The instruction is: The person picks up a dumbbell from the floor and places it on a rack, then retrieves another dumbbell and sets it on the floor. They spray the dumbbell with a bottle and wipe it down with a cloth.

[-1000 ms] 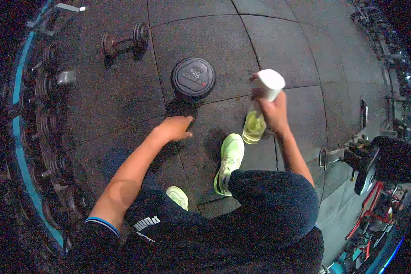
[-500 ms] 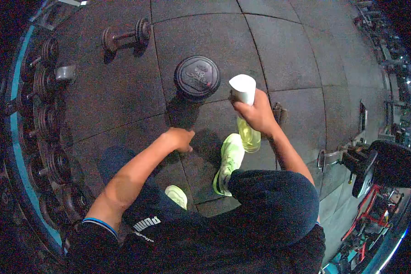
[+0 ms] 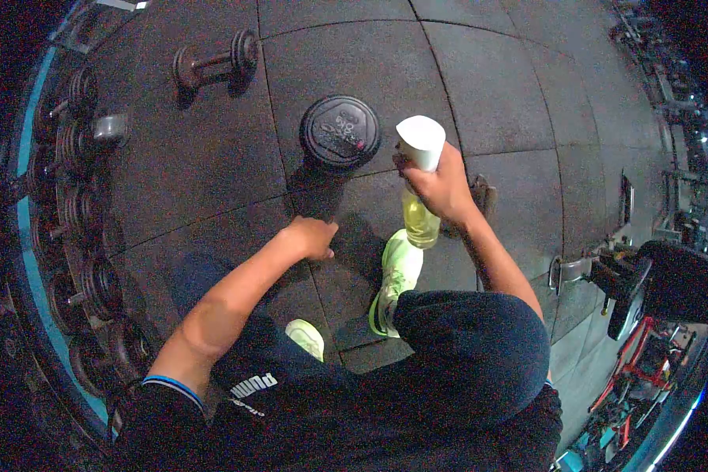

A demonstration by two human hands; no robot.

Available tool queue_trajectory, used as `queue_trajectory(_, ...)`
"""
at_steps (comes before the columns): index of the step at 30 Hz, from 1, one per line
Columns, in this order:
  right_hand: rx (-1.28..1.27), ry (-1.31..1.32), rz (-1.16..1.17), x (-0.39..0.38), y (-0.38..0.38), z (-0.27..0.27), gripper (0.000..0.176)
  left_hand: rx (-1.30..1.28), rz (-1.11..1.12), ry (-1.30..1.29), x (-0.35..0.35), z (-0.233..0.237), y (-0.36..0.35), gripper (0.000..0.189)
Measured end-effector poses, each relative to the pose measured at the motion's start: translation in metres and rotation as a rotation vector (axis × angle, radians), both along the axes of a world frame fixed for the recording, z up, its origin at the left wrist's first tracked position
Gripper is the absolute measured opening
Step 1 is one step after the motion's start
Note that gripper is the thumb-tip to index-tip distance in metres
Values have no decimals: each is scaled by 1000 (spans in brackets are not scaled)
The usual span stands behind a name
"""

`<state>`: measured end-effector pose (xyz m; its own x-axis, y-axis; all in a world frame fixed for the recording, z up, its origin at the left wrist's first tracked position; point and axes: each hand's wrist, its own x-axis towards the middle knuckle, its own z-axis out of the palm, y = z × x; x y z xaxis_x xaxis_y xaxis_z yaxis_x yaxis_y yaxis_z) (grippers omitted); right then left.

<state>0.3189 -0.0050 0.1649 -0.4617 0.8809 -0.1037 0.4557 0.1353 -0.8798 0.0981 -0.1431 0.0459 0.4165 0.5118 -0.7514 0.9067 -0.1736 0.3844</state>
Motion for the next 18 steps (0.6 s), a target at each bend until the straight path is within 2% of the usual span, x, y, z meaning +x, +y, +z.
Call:
queue_trajectory(3, 10, 97, -84, -1, 5, -5, 33, 6, 3, -2, 0, 2, 2, 63)
queue_trajectory(6, 39, 28, -65, 13, 23, -8, 51, -13, 18, -5, 0, 4, 5, 62)
queue_trajectory(8, 212, 124, -40, 29, 41, -21, 52, -37, 26, 1, -1, 10, 6, 61)
queue_trajectory(10, 234, 134, -124, 37, 64, -36, 56, -51, 53, 1, -4, 8, 8, 59)
queue_trajectory(12, 272, 24, -216, 41, 81, -38, 58, -53, 72, 1, -9, 3, 8, 57)
queue_trajectory(14, 246, 164, -351, 43, 91, -47, 65, -35, 88, -4, -13, -6, 10, 54)
queue_trajectory(18, 248, 195, -375, 64, 112, -93, 81, -16, 134, -5, -19, -4, 15, 51)
